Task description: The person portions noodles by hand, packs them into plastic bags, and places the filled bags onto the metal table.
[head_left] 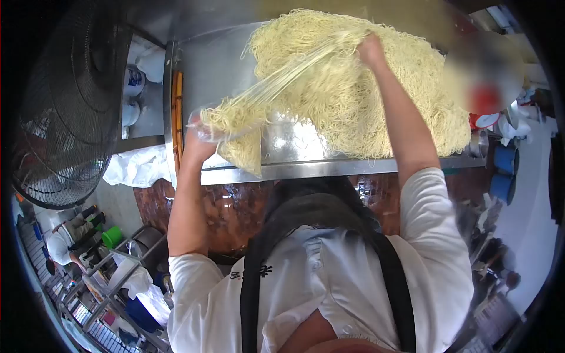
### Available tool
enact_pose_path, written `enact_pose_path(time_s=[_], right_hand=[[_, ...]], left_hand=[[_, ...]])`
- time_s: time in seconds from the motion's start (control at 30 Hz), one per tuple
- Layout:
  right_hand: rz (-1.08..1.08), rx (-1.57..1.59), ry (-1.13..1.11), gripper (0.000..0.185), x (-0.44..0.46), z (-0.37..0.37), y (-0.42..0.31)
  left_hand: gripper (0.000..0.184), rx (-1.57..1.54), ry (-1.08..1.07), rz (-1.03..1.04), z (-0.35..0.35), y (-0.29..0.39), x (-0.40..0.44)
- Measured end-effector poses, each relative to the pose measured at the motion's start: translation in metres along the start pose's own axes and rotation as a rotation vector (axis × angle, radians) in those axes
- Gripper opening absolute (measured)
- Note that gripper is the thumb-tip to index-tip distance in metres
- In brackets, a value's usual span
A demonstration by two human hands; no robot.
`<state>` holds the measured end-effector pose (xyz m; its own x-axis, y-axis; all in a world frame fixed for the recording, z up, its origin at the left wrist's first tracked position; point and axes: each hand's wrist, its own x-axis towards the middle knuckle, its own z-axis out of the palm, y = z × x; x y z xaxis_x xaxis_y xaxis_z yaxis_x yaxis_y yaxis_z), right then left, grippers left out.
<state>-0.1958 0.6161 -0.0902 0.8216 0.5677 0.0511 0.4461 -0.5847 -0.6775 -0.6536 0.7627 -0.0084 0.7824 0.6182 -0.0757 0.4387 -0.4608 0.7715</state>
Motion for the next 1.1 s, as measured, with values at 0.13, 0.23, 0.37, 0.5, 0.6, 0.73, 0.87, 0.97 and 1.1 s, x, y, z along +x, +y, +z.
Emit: enact_pose_path(time_s=[0.13, 0.23, 0.37, 0.5, 0.6, 0.73, 0.87, 0.97, 1.1], right_hand=[[0.009, -0.511, -0.222, 0.040, 0.090, -0.043, 0.079], [-0.054, -0.723, -0.350, 0.031, 0.079, -0.071, 0.013], [-0.128, -0.427, -0.433, 0.057, -0.064, -0.002, -0.116], [-0.783, -0.644, -0.510, 0.047, -0.211, 0.171, -0.092], [-0.604, -0.411, -0.768, 0.038, -0.210, 0.198, -0.093], [-0.645, -0.333, -1.124, 0.028, -0.173, 0.115, -0.170], [-0.638, 0.047, -0.967, 0.035, -0.177, 0.107, -0.211], [-0.759, -0.028, -0.767, 0.040, -0.199, 0.143, -0.170], [-0.841, -0.337, -0.257, 0.041, -0.212, 0.132, -0.100]], left_hand=[[0.037, 0.225, -0.091, 0.033, 0.014, -0.042, 0.009], [0.041, 0.098, 0.173, -0.147, 0.043, -0.105, -0.007], [0.087, 0.064, 0.446, -0.122, 0.099, -0.080, -0.060], [0.067, -0.254, 0.409, -0.443, 0.152, -0.057, -0.043], [0.014, -0.903, 0.585, -0.433, 0.151, -0.079, -0.009], [0.010, -0.971, 0.674, -0.313, 0.078, -0.017, -0.005], [0.017, -0.776, 0.659, -0.184, 0.068, 0.000, -0.026], [0.024, -0.751, 0.597, -0.308, 0.068, -0.026, -0.023], [0.024, -0.825, 0.620, -0.453, 0.071, -0.029, -0.019]])
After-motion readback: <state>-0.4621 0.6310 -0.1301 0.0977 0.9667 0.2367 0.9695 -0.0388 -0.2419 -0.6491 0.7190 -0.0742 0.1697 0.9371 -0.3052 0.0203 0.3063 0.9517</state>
